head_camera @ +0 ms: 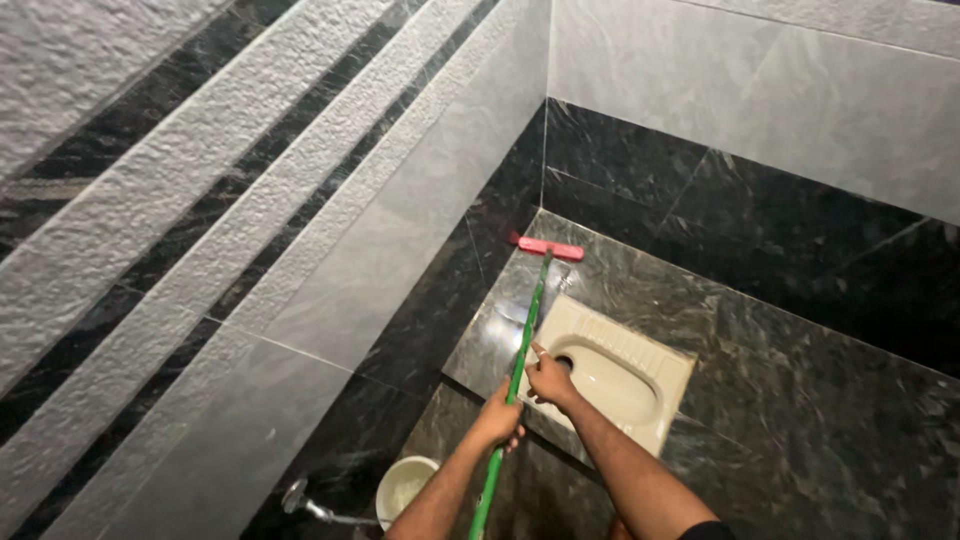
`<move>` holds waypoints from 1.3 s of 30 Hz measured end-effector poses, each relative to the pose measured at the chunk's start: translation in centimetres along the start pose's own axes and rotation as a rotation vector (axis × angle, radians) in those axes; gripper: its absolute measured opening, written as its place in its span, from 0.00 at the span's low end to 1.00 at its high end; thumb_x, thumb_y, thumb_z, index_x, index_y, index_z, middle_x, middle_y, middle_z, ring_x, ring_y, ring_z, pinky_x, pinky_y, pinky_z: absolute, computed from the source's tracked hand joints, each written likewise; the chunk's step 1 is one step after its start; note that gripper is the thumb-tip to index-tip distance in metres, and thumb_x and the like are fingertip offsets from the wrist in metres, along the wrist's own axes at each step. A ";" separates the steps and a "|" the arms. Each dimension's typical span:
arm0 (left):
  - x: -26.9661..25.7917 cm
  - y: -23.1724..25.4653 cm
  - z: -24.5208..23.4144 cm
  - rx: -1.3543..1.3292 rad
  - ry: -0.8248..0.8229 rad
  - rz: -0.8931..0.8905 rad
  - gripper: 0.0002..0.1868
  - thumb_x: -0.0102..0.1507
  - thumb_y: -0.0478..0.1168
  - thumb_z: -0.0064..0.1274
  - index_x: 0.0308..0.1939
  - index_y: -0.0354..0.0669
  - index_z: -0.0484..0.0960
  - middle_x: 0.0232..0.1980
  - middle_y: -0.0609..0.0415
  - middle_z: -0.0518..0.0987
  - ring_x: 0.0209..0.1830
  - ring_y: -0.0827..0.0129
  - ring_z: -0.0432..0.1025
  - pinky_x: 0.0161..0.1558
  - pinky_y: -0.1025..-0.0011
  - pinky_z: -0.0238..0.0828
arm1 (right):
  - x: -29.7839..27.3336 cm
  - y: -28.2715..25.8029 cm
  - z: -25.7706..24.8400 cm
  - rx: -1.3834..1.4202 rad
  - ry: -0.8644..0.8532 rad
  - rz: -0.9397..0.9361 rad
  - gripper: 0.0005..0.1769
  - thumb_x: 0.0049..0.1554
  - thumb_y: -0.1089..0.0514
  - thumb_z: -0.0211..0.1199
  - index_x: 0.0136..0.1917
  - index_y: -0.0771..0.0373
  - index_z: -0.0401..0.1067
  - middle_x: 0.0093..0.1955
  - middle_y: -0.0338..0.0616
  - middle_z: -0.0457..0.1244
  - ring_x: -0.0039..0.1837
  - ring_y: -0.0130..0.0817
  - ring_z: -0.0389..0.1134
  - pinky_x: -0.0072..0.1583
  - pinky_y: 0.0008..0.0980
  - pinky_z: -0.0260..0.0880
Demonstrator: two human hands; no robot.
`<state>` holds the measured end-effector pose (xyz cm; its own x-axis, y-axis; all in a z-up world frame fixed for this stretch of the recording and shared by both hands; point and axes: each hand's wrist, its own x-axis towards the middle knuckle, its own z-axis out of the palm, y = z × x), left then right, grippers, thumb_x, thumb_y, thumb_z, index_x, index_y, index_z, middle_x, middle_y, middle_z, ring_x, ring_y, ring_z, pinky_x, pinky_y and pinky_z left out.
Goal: The person cleans the floor and walls of a bathroom using a squeegee and water from a bucket.
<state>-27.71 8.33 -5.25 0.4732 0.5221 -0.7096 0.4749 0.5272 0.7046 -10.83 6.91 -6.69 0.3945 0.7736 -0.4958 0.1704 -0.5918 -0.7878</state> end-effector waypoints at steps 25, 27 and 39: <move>-0.5 5.0 -2.6 -0.283 0.409 1.179 0.13 0.66 0.33 0.57 0.26 0.31 0.77 0.46 0.44 0.87 0.60 0.55 0.78 0.65 0.62 0.68 | 5.7 -6.2 3.5 -0.583 0.155 -0.420 0.29 0.56 0.38 0.68 0.60 0.58 0.68 0.69 0.63 0.61 0.60 0.61 0.70 0.59 0.52 0.72; -2.0 5.8 -2.5 -0.225 0.355 1.124 0.12 0.66 0.32 0.55 0.27 0.30 0.78 0.40 0.44 0.86 0.57 0.54 0.79 0.61 0.62 0.71 | 6.5 -5.7 2.8 -0.584 0.204 -0.501 0.27 0.51 0.37 0.71 0.54 0.57 0.73 0.76 0.70 0.51 0.60 0.63 0.69 0.60 0.50 0.71; -9.0 -2.4 -4.1 -0.152 0.531 0.984 0.07 0.62 0.30 0.55 0.35 0.29 0.87 0.37 0.44 0.87 0.53 0.49 0.81 0.58 0.60 0.73 | 0.9 -3.1 8.4 -0.605 0.054 -0.495 0.28 0.51 0.34 0.69 0.50 0.59 0.78 0.75 0.84 0.43 0.66 0.71 0.63 0.61 0.50 0.71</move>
<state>-36.13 5.18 -0.56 0.1992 0.9553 0.2184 -0.0429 -0.2141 0.9759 -18.60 11.32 -7.81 0.1854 0.9767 -0.1081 0.7940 -0.2137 -0.5691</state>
